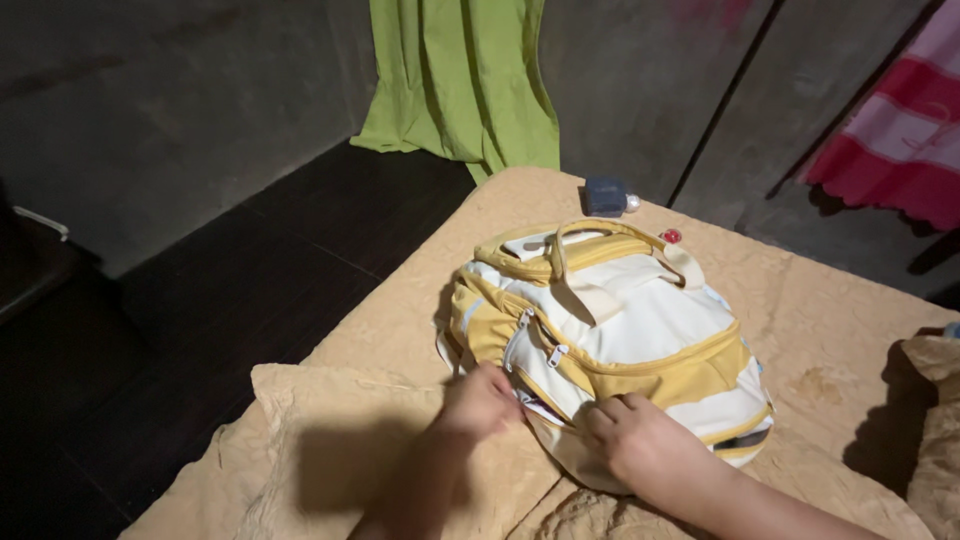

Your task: The person opens a yellow and white backpack and places a laptop, a red notebook, a hairbrush, a folded towel, a patterned pouch, a light blue cloth, a green pouch, a black pouch, and a pair of white sneakers into it. The person then zips the backpack closed.

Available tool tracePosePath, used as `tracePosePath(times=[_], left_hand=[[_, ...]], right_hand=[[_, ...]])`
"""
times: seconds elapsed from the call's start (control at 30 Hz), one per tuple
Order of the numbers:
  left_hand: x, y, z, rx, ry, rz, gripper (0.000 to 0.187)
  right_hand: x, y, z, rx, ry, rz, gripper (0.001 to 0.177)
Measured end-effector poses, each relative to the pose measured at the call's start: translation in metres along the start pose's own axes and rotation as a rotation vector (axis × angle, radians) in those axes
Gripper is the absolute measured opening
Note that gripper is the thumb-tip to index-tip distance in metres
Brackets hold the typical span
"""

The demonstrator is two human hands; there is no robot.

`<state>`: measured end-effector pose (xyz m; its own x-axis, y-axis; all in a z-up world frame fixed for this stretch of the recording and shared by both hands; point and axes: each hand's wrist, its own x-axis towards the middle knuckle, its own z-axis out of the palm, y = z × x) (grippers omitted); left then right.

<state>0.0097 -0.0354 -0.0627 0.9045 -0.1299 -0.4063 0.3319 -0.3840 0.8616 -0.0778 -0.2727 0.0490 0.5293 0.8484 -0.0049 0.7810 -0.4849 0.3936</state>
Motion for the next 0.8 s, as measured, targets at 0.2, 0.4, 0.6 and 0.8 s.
tracePosePath(times=[0.2, 0.4, 0.6, 0.8], left_hand=[[0.017, -0.001, 0.006, -0.311, 0.232, 0.379, 0.021], [-0.01, 0.007, 0.008, 0.279, 0.452, 0.633, 0.02], [-0.023, 0.022, 0.005, 0.524, 0.57, 0.663, 0.035], [0.004, 0.014, 0.007, 0.832, 0.517, 0.431, 0.03]], right_hand=[[0.001, -0.011, -0.006, -0.008, -0.019, 0.06, 0.028], [0.003, -0.015, -0.008, -0.038, -0.013, 0.093, 0.035], [0.002, -0.016, -0.003, -0.036, 0.079, 0.092, 0.04], [0.015, -0.023, 0.005, -0.193, -0.175, 0.119, 0.051]])
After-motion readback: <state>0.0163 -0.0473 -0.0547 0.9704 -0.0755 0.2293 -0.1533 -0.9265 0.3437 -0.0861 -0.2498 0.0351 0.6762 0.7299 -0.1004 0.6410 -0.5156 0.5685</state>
